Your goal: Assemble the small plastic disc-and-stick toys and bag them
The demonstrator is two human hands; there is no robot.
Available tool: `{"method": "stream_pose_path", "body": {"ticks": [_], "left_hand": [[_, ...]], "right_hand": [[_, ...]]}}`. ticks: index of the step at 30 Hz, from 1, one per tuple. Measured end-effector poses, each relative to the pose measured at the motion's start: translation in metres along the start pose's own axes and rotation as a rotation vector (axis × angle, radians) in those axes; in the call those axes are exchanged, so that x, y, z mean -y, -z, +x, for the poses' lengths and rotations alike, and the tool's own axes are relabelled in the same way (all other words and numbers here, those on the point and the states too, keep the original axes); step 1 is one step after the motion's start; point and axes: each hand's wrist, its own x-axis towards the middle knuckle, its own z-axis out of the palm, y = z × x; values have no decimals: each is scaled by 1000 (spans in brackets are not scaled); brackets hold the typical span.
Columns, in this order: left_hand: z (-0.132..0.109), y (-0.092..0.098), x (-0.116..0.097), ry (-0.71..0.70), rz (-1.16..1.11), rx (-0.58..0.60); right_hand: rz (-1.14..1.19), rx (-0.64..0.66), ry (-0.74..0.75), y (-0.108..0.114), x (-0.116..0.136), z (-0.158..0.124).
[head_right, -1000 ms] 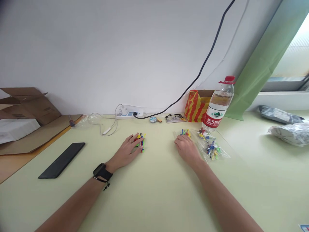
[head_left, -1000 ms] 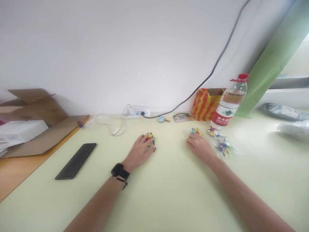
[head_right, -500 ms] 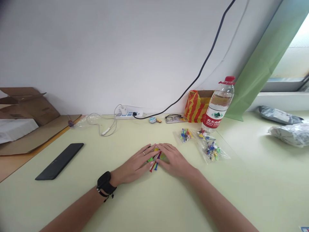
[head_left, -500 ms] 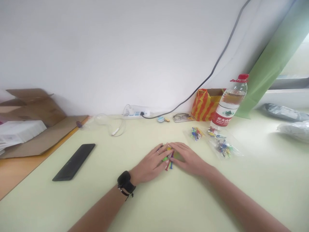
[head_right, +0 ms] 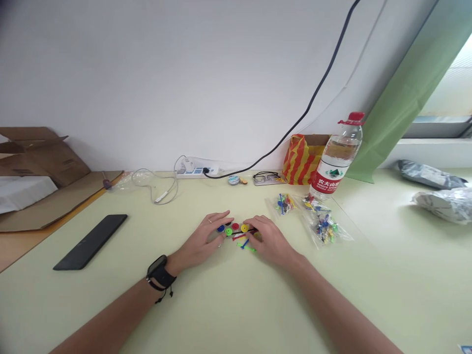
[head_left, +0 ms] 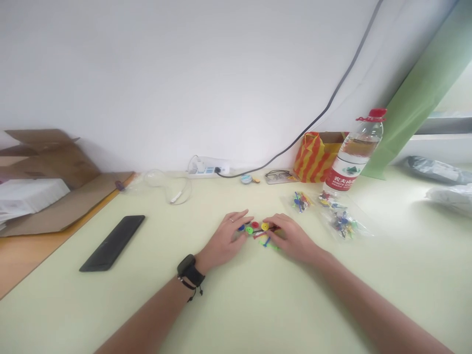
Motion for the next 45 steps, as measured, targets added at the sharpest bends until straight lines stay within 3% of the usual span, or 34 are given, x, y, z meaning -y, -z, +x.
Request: {"method": "stream_pose_path", "body": {"ticks": [9, 17, 26, 31, 34, 36, 38, 45], "left_hand": [[5, 2, -1, 28, -47, -76], [0, 10, -2, -40, -59, 5], [5, 0, 5, -24, 14, -94], [0, 1, 6, -47, 117, 7], [-3, 1, 5, -61, 189, 80], [-4, 0, 5, -59, 201, 68], [-2, -1, 5, -52, 194, 34], [0, -4, 3, -90, 171, 7]], "right_hand": [[34, -6, -48, 3, 0, -5], [46, -29, -21, 5, -1, -4], [16, -89, -5, 6, -4, -4], [-54, -137, 26, 12, -6, -1], [-21, 6, 34, 24, -1, -1], [17, 165, 24, 30, 3, -3], [31, 243, 9, 33, 5, -5], [4, 224, -56, 30, 3, -2]]}}
